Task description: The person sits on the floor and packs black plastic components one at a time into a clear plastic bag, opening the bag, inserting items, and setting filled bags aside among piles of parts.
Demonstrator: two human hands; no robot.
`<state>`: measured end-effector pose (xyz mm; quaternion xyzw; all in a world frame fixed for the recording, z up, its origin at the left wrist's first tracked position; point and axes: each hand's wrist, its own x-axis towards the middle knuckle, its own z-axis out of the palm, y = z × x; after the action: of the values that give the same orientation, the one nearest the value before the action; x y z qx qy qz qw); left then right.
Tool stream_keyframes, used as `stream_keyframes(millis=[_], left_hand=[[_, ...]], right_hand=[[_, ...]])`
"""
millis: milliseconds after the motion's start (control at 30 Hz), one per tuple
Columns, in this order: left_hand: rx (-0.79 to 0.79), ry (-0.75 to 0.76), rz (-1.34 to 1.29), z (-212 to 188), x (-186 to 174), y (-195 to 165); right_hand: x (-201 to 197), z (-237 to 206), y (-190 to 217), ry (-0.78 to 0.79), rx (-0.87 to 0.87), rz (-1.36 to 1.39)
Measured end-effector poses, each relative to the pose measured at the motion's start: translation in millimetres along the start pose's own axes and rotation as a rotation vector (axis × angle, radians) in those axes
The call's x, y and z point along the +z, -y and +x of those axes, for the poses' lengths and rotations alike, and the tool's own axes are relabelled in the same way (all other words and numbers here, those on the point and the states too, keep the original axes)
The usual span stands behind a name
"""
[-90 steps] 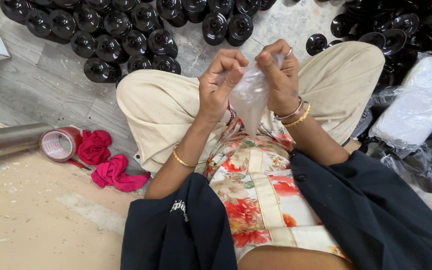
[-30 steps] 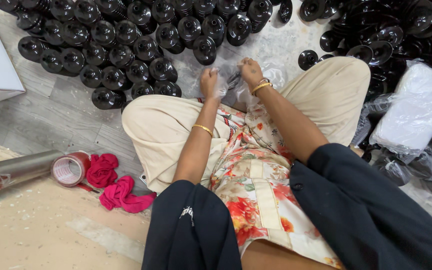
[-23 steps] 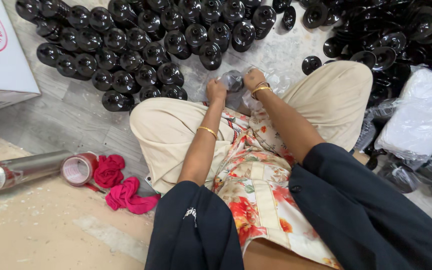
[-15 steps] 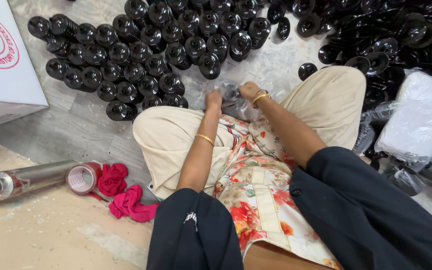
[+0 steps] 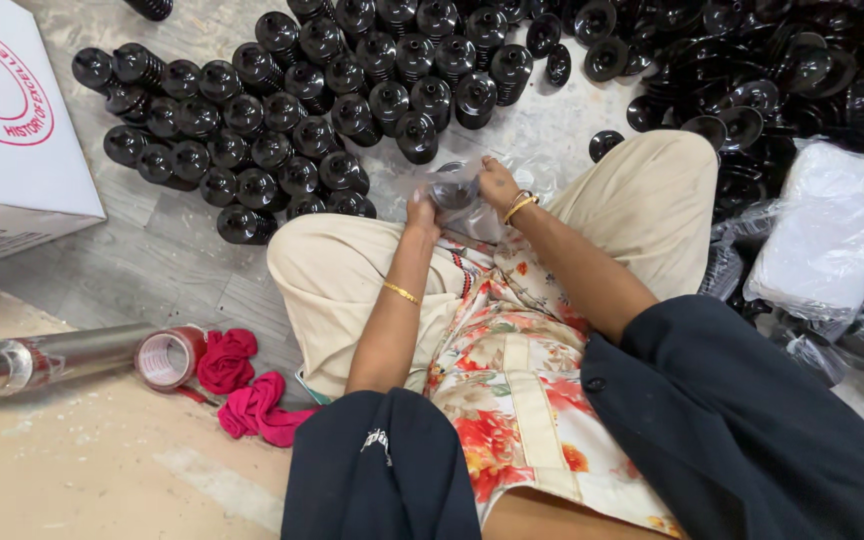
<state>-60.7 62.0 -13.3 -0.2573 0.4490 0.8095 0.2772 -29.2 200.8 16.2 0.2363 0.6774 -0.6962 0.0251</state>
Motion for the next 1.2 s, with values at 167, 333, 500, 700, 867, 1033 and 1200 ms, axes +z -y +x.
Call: stream_keyframes(millis=[167, 333, 500, 700, 867, 1033, 1200], left_hand=[[0.368, 0.193, 0.154, -27, 12, -10], [1.041, 0.442, 0.606, -125, 33, -40], [0.788, 0.935, 0.439, -220, 48, -60], [0.703, 0.854, 0.847, -295, 40, -50], [0.838, 0.788, 1.153, -335, 40, -54], [1.180, 0.844, 1.189, -354, 56, -47], [1.427, 0.928, 1.270, -360, 50, -44]], right_hand=[[-8, -6, 11, 0.134, -0.007, 0.327], [-46, -39, 30, 0.420, 0.027, 0.517], [-79, -120, 28, 0.668, 0.052, 0.576], [-75, -238, 1, 0.671, -0.074, 0.718], [-94, -260, 11, 0.610, -0.189, 0.496], [-104, -266, 9, 0.645, -0.327, 0.458], [-118, -272, 3, 0.595, -0.574, 0.211]])
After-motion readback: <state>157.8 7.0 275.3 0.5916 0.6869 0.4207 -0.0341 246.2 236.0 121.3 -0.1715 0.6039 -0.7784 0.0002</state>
